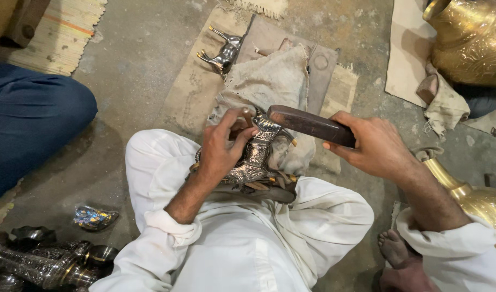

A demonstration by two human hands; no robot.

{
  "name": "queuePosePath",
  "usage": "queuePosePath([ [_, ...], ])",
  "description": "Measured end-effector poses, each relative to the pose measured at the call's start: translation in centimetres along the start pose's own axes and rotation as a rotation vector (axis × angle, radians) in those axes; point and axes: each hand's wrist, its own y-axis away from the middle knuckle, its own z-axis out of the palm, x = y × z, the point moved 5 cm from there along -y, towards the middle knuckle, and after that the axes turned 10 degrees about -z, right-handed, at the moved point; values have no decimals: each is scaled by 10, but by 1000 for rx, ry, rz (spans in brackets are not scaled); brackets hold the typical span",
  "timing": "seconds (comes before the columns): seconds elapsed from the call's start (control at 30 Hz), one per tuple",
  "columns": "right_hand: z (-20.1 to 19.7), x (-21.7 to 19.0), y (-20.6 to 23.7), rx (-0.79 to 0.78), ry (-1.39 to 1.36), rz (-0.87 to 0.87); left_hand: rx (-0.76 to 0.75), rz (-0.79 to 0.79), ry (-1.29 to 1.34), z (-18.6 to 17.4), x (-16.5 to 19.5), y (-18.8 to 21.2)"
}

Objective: The person sits cross-legged on the floor holding a silver animal figurine on a cloth pad on their lap. They position a chisel against the figurine's surface and strike it with a wooden mallet, repositioning the chisel repeatedly to work the decorated metal surface, turning the figurine to reach different areas.

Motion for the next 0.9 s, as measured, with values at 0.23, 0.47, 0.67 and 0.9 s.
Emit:
queuePosePath([
  [0.23,-10,-11,-6,105,113,-104,60,140,-89,5,3,7],
  [0.47,-37,-36,-8,478,195,-367,92,145,-91,7,5,9],
  [0.67,-53,-50,-26,230,582,-292,107,146,-136,8,4,7],
  [0.9,-69,-59,-32,183,461,-184,104,133,-143,9,0,6],
])
